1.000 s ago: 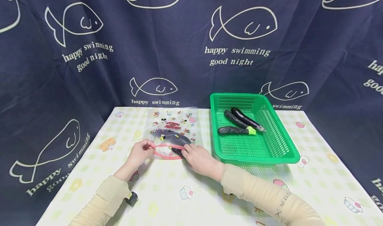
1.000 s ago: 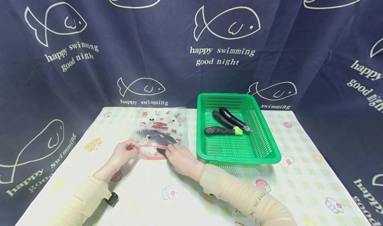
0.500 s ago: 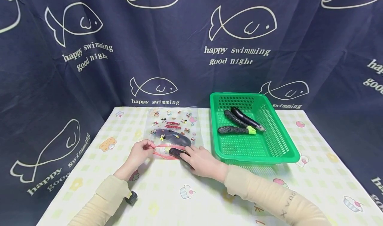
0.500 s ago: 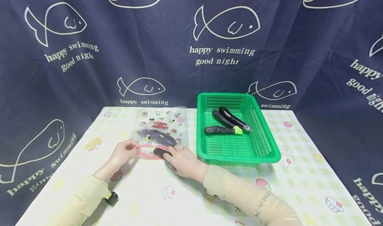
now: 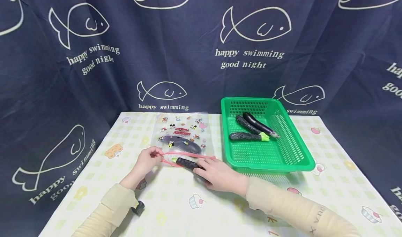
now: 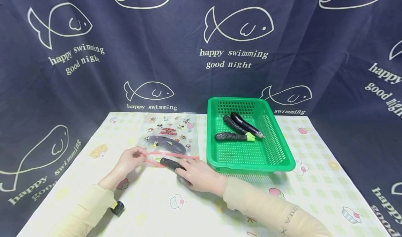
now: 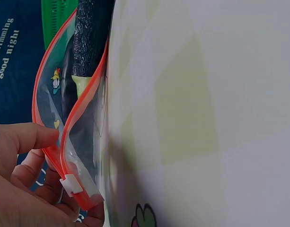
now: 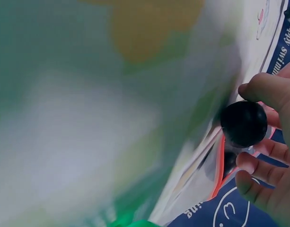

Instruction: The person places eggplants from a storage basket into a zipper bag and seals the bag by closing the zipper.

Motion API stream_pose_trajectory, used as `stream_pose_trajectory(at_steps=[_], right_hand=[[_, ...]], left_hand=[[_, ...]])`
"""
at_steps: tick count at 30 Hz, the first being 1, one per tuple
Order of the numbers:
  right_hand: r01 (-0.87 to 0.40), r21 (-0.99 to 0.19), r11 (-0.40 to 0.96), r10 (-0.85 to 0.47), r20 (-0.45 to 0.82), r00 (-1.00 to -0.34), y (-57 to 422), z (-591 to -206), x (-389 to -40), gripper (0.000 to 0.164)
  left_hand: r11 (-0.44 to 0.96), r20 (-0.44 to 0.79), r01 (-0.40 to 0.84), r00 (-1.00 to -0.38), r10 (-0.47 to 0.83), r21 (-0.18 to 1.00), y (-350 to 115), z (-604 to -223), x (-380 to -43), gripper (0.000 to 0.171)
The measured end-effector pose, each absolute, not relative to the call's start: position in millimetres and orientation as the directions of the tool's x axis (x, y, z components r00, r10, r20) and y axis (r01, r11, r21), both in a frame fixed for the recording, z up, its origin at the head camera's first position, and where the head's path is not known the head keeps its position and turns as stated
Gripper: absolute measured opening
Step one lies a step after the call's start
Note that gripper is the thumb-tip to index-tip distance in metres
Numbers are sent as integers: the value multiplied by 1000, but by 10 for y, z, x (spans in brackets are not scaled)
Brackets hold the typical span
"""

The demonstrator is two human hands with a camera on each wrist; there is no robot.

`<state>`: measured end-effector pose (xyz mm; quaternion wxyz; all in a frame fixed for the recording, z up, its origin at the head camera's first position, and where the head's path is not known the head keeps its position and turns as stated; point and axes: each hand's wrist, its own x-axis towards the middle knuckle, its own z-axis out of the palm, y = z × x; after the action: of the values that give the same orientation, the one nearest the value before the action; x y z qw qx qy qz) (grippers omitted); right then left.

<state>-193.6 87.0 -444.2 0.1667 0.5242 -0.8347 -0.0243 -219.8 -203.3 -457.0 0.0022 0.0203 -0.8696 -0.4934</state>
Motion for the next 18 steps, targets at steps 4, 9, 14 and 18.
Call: stream_pose_trajectory(at_steps=[4, 9, 14, 18], right_hand=[[-881, 184, 435, -890, 238, -389, 923, -4448, -1919, 35], [-888, 95, 450, -881, 212, -424, 947, -4456, -1900, 38], [-878, 106, 468, -874, 202, -441, 936, -4457, -1898, 39], [-872, 124, 473, -872, 211, -442, 917, -4445, -1894, 40]], left_hand=[[505, -21, -36, -999, -36, 862, -2033, -4576, -2200, 14], [497, -28, -41, -999, -33, 867, -2037, -4588, -2197, 14], [492, -37, -51, -999, -39, 869, -2033, -4593, -2206, 15], [491, -34, -49, -999, -40, 870, -2031, -4591, -2205, 15]])
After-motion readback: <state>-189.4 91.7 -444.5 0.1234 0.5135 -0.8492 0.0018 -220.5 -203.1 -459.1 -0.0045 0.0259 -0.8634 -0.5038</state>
